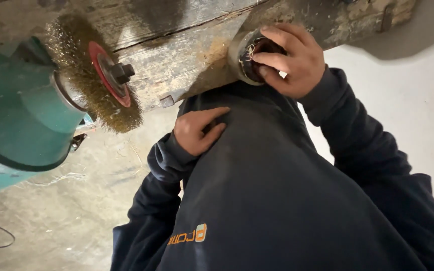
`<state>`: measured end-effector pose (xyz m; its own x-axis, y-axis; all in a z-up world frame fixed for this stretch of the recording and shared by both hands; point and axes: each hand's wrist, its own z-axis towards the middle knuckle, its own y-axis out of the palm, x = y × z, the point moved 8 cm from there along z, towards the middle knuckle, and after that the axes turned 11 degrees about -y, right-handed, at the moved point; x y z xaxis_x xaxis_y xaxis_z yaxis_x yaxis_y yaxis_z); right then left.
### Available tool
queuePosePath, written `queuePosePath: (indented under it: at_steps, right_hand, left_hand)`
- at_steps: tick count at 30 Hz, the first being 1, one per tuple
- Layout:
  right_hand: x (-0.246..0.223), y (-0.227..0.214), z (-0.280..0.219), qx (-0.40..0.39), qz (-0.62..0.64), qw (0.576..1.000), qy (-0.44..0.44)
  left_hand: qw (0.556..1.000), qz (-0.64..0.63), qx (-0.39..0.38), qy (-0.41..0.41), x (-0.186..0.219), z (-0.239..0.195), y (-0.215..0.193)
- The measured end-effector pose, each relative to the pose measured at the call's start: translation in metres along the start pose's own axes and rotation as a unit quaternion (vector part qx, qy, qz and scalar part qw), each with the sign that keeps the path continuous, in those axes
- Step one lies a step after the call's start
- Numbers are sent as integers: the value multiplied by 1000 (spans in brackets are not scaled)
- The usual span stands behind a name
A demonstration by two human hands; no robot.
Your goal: Using a flathead screwdriver and pliers to disassemble components from an electric motor stator on a wooden workbench.
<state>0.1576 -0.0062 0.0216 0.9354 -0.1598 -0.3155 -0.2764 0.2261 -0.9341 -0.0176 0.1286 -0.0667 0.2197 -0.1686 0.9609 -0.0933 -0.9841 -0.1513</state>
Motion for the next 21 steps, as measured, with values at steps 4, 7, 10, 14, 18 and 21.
queuePosePath:
  at_steps: [4,7,10,14,18,21]
  right_hand:
    - [0,3,3,-71,-68,991,-92]
    - [-1,7,1,-100,-139,971,-167]
    - [-1,7,1,-102,-161,957,-220]
    - [6,12,-2,-122,-155,943,-270]
    - [10,16,4,-155,-147,942,-259]
    - [9,13,8,-137,-93,949,-269]
  left_hand:
    - [1000,-19,18,8,2,-3,-5]
    - [1000,-17,21,9,3,-3,-6]
    - [1000,-5,27,14,5,-2,-6]
    - [999,9,36,24,10,1,-6]
    - [999,16,30,2,12,9,-2]
    - [999,18,13,-29,12,16,3]
